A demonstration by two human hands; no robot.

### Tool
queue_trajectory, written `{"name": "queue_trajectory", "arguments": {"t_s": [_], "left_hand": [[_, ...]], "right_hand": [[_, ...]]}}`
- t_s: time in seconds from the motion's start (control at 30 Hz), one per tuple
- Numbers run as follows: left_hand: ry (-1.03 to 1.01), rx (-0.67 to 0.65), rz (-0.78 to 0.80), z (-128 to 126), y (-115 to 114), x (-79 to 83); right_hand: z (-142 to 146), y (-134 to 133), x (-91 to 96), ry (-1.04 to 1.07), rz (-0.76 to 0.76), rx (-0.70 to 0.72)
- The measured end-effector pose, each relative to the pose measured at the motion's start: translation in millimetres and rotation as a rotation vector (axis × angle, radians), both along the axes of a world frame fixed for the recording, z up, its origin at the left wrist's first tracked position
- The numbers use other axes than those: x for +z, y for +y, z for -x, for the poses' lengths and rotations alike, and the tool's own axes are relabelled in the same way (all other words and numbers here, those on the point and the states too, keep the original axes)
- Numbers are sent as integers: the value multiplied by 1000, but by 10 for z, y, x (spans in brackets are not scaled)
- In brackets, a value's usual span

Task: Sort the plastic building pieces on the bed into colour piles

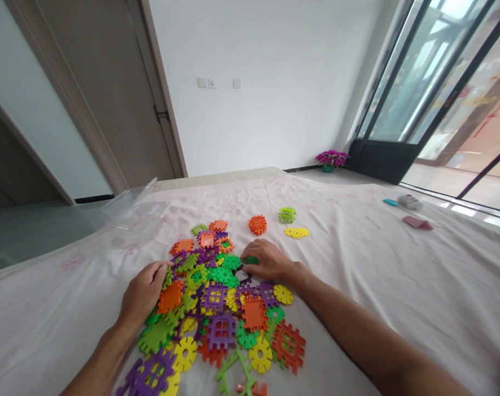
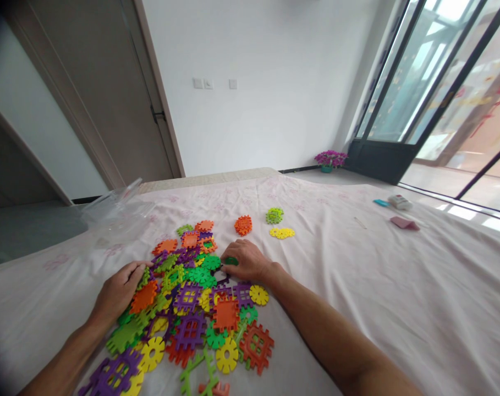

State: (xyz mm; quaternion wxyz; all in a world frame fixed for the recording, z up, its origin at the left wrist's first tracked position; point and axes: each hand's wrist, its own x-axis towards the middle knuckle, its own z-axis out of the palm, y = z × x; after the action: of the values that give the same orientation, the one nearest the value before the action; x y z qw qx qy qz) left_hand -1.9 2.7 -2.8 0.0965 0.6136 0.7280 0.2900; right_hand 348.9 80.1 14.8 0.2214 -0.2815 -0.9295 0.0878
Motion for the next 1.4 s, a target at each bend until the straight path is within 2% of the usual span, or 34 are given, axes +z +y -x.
{"name": "queue_trajectory", "arguments": {"t_s": [0.3, 0.63, 0.87, 1.0, 1.17, 1.4], "left_hand": [[-7, -3, 1, -16, 4, 12], [-2, 0, 7, -15, 1, 26], [-14, -6, 5, -19, 2, 21], [-16, -5, 12, -17, 2, 12], [-3, -14, -5, -5, 18, 0], [14, -1, -23, 8, 20, -17]], "right_hand": [[117, -71, 20, -8, 33, -2], [15, 8, -8, 80, 139, -159], [33, -24, 87, -8, 54, -4], [55, -32, 84, -14, 57, -7], [5, 3, 101, -26, 80, -87], [55, -61, 170, -124, 88, -75]]}}
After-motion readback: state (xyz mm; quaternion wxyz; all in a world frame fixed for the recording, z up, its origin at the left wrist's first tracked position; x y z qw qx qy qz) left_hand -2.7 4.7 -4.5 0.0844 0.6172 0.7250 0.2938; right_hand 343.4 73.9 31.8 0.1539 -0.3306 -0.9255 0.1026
